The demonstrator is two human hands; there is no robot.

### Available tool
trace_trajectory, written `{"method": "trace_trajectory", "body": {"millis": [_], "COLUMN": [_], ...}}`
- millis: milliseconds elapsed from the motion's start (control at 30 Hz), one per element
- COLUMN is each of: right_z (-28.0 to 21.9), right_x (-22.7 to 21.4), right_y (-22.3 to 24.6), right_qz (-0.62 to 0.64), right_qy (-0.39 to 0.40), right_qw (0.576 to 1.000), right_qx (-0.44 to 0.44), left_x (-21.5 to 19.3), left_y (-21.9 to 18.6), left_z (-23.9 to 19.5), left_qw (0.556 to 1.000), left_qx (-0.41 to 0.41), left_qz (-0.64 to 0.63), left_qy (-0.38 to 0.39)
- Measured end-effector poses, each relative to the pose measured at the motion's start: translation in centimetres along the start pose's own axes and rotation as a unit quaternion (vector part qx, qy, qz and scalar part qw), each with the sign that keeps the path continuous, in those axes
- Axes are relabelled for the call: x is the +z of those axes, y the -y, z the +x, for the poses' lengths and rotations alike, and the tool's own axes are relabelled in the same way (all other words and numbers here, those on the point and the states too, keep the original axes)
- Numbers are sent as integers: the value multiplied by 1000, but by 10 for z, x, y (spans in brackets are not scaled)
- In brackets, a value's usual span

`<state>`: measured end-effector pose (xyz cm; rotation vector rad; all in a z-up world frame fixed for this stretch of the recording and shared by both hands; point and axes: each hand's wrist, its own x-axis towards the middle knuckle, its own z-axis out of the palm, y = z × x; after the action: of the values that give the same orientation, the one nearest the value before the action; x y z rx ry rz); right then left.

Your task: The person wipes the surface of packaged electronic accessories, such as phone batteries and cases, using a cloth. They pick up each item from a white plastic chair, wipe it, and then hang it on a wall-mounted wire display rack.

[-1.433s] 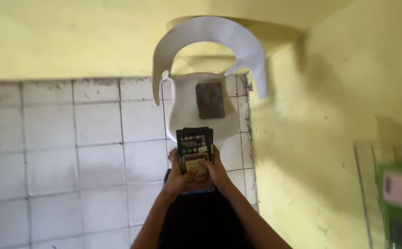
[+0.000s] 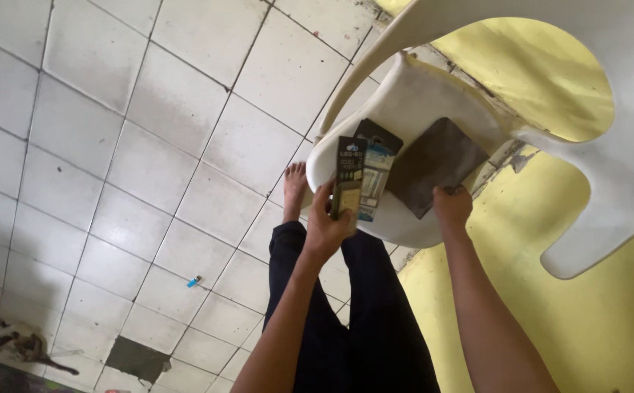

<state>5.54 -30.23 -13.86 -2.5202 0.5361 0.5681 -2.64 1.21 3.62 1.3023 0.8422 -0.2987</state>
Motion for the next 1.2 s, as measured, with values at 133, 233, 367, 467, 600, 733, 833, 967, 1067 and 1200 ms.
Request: {"method": "trace_trajectory", "body": {"millis": [133, 233, 367, 467, 600, 733, 833, 967, 1067, 1200], "right_z": [-13, -57, -147, -225, -333, -424, -473, -501, -492, -472], "right_x": [-37, -99, -195, -229, -236, -259, -290, -291, -272, -293], "right_y": [20, 61, 157, 251, 331, 403, 427, 405, 396, 392], "right_qz": [390, 486, 221, 130, 73, 138, 72, -119, -171, -188], "right_qy": [61, 116, 169, 231, 288, 161, 218, 299, 252, 17], "right_qw": [898, 854, 953, 920, 828, 760, 730, 745, 720, 739], "right_qx": [195, 144, -122, -287, -475, -615, -644, -584, -624, -647], "left_x": [-15, -20, -20, -34, -56, -99, -123, -137, -143, -144], "left_y": [12, 2, -43, -102, -159, -190, -178, -145, -129, -123], "left_z": [-40, -94, -168, -207, -272, -325, -365, -397, -400, -403], "left_qw": [968, 929, 900, 871, 826, 821, 803, 798, 812, 831], "left_qx": [25, -131, -93, -83, -34, 33, 104, 80, 65, 20], "left_qz": [-246, -345, -427, -484, -561, -564, -579, -588, -574, -548], "left_qy": [46, 26, 4, -21, -49, -88, -97, -102, -89, -93]}}
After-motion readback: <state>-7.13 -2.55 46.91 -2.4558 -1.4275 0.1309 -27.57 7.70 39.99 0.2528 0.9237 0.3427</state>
